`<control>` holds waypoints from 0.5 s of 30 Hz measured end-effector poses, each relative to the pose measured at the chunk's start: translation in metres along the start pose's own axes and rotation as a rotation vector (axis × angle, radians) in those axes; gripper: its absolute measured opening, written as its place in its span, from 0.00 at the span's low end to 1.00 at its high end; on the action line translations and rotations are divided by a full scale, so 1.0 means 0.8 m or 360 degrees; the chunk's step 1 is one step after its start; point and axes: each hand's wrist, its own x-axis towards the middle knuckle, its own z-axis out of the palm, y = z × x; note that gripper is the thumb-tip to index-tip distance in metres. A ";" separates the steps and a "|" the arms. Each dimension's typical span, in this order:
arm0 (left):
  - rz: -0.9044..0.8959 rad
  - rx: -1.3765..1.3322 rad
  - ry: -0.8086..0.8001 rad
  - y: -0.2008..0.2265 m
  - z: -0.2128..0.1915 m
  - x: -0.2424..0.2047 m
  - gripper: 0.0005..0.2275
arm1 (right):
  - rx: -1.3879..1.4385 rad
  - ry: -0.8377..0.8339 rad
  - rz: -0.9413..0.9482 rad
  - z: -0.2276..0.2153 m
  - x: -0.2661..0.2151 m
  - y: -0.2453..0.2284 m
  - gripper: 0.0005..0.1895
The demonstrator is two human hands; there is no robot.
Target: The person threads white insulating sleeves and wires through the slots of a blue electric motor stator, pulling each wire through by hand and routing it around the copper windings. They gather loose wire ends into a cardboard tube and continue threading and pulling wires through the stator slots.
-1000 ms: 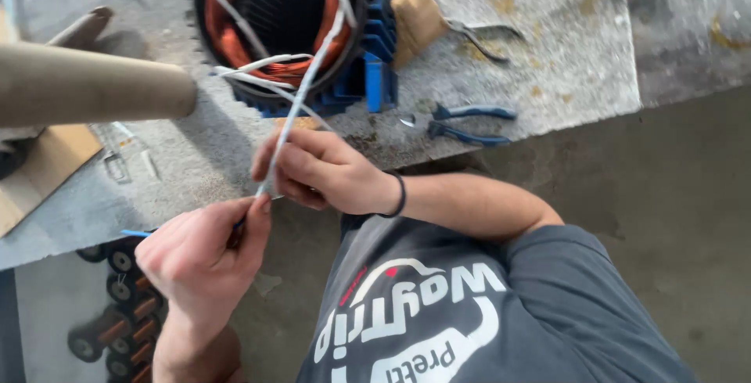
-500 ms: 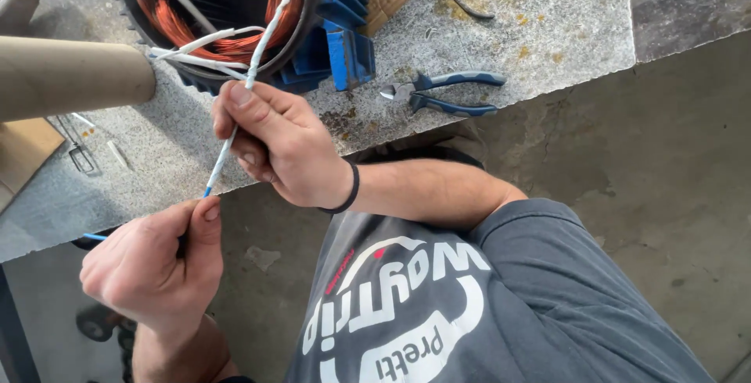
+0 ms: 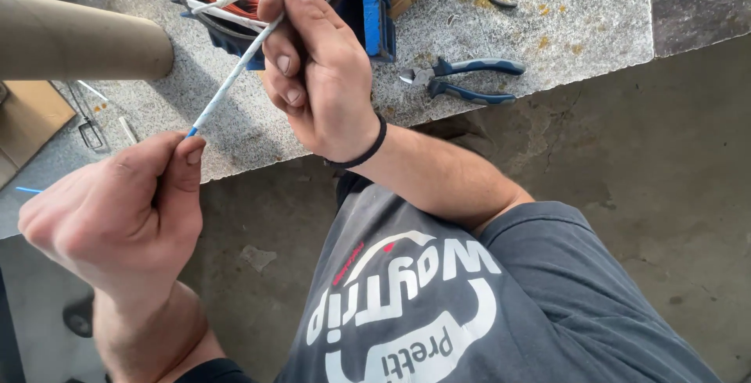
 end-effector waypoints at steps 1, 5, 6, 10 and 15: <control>-0.0009 0.0009 0.0006 0.000 -0.002 -0.001 0.06 | 0.0001 -0.0008 0.0011 -0.001 0.003 -0.002 0.18; 0.0043 0.0077 -0.0078 0.013 -0.007 0.005 0.07 | 0.0149 -0.0016 -0.0019 -0.021 0.008 0.000 0.17; 0.0125 0.0100 -0.0045 0.019 -0.007 0.013 0.08 | 0.0219 -0.0061 -0.0074 -0.028 0.011 -0.001 0.16; 0.0056 0.0092 -0.0090 0.021 -0.007 0.016 0.06 | 0.0312 -0.0101 -0.0070 -0.025 -0.005 -0.014 0.17; -0.0107 0.0037 -0.0162 0.015 -0.008 0.005 0.07 | -0.0201 -0.0279 0.0288 0.014 -0.063 -0.051 0.24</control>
